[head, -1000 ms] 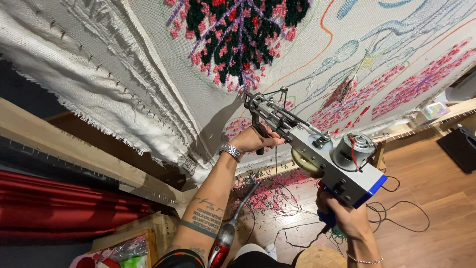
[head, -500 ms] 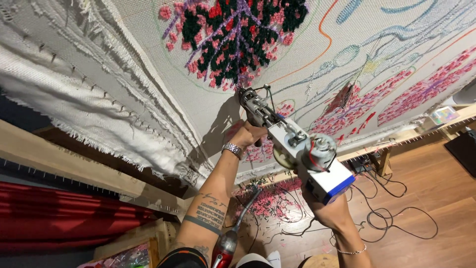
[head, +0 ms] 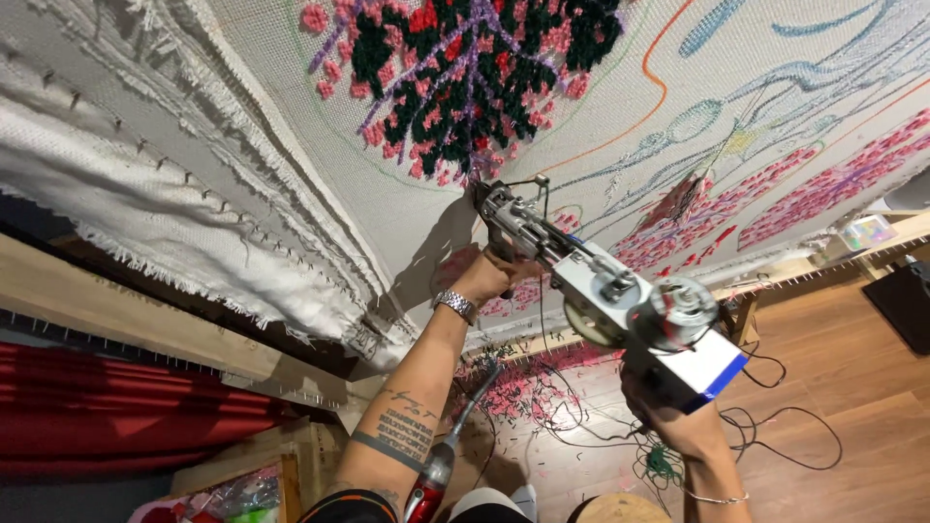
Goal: Using a tufting gun to apply colored yarn to a canvas on a frame to create a rug.
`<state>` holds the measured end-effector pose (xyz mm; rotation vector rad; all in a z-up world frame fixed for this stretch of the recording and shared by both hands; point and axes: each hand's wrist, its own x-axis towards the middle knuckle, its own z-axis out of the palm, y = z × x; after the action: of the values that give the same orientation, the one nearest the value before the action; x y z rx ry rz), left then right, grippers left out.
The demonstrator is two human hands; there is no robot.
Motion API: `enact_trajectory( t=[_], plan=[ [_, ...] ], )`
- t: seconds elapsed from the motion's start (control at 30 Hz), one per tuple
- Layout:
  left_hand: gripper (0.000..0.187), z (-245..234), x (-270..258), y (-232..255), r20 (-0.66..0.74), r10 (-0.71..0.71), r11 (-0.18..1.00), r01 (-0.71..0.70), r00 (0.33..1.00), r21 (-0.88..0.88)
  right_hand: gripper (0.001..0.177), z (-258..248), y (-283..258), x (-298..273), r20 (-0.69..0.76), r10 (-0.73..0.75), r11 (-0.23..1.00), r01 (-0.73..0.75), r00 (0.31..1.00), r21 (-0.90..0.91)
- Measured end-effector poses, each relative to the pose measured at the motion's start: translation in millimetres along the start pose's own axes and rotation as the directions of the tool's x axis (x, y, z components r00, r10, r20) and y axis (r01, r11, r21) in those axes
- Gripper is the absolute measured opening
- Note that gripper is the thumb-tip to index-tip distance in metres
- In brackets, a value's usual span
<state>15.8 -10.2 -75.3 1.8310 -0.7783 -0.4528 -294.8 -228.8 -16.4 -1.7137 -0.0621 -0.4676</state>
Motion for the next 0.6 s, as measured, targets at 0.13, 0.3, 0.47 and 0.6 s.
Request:
enact_trajectory(
  t=[0.13,0.3,0.47,0.6],
  plan=[
    [0.028,11.7,-23.8,62.2,0.045,0.184,0.964,-0.171,0.982,-0.204,0.016,-29.8,19.0,-16.6,0.066,0.219,0.974,-0.223,0.973,0.046],
    [0.025,19.0,-61.2,124.5,0.106,-0.092,0.962,0.116,0.99,-0.248,0.021,-38.4,0.8,-31.8,0.01,0.275,0.942,-0.271,0.962,0.199],
    [0.02,23.2,-68.2,126.7,0.107,-0.071,0.977,0.091,0.992,-0.192,0.026,-34.3,-11.9,-38.7,0.026,0.227,0.931,-0.224,0.974,0.29],
    [0.021,24.0,-61.3,88.1,0.103,0.056,0.952,-0.022,0.993,-0.306,0.03,-25.9,-16.6,-39.9,0.018,0.278,0.899,-0.267,0.96,0.346]
  ],
)
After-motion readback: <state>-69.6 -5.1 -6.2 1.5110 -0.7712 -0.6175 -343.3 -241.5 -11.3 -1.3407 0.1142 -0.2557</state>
